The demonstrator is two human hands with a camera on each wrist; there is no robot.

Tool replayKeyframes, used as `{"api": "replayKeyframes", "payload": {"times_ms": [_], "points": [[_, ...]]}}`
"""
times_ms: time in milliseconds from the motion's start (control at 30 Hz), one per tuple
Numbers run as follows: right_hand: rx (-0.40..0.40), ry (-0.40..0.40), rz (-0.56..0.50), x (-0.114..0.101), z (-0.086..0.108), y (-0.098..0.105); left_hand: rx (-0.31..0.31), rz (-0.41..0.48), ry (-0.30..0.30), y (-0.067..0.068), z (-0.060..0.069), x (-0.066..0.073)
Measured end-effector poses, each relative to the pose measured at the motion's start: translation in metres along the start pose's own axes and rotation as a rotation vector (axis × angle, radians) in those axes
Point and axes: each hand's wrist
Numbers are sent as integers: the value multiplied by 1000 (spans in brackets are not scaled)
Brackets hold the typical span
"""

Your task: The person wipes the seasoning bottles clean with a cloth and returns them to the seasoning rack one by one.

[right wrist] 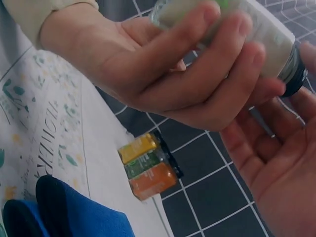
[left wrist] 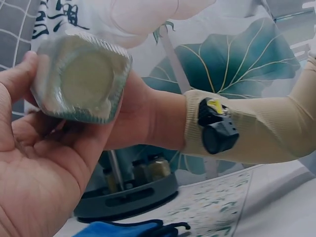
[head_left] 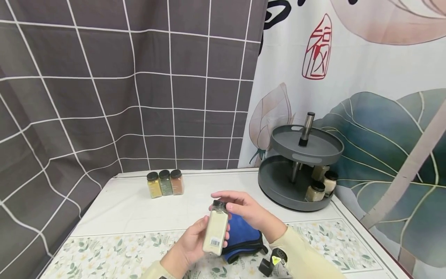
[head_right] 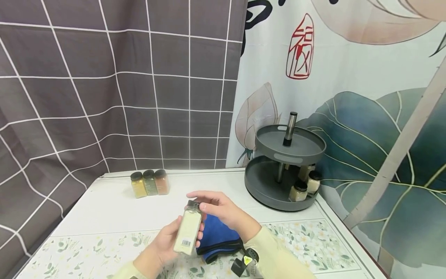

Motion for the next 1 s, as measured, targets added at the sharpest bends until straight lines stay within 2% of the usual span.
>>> {"api": "replayKeyframes", "payload": {"times_ms": [100,200,233,300,333,400,433,500,600,667,733,800,833,933,1000], "points": [[-101,61,-48,2,-5,0,-52,49,10,0,0,-3],[-117,94,-62,3,-7,-1,-76,69,9,0,0,-3],[-102,103,-53,3,-8,-1,-66,57,13,1,0,-3],[-54,119,-29,2,-7,0,9,-10,38,2,1,2],[-19,121,-10,2,-6,3,80,-77,62,4,2,6],[70,109,53,-2,-2,9,258,-274,125,6,5,18],[125,96,89,-4,1,13,358,-389,155,9,8,26],[259,26,207,-10,9,25,600,-647,182,16,18,44],[457,-127,422,-16,25,50,947,-1054,188,27,45,77],[564,-258,584,-18,38,69,1161,-1265,164,33,66,100],[631,-358,737,-18,53,86,1296,-1465,191,37,88,120],[666,-442,910,-18,68,99,1389,-1604,254,41,106,134],[678,-475,985,-17,76,105,1409,-1658,300,42,114,140],[717,-516,1156,-14,98,118,1412,-1786,468,46,128,151],[749,-538,1203,-12,109,124,1392,-1821,539,46,133,155]]}}
Point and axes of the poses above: each hand's wrist, its own z-axis away from the middle knuckle, its own y-axis out of the back of the hand, x = y × z, and after that the axes turned 13 degrees about -x, right-handed
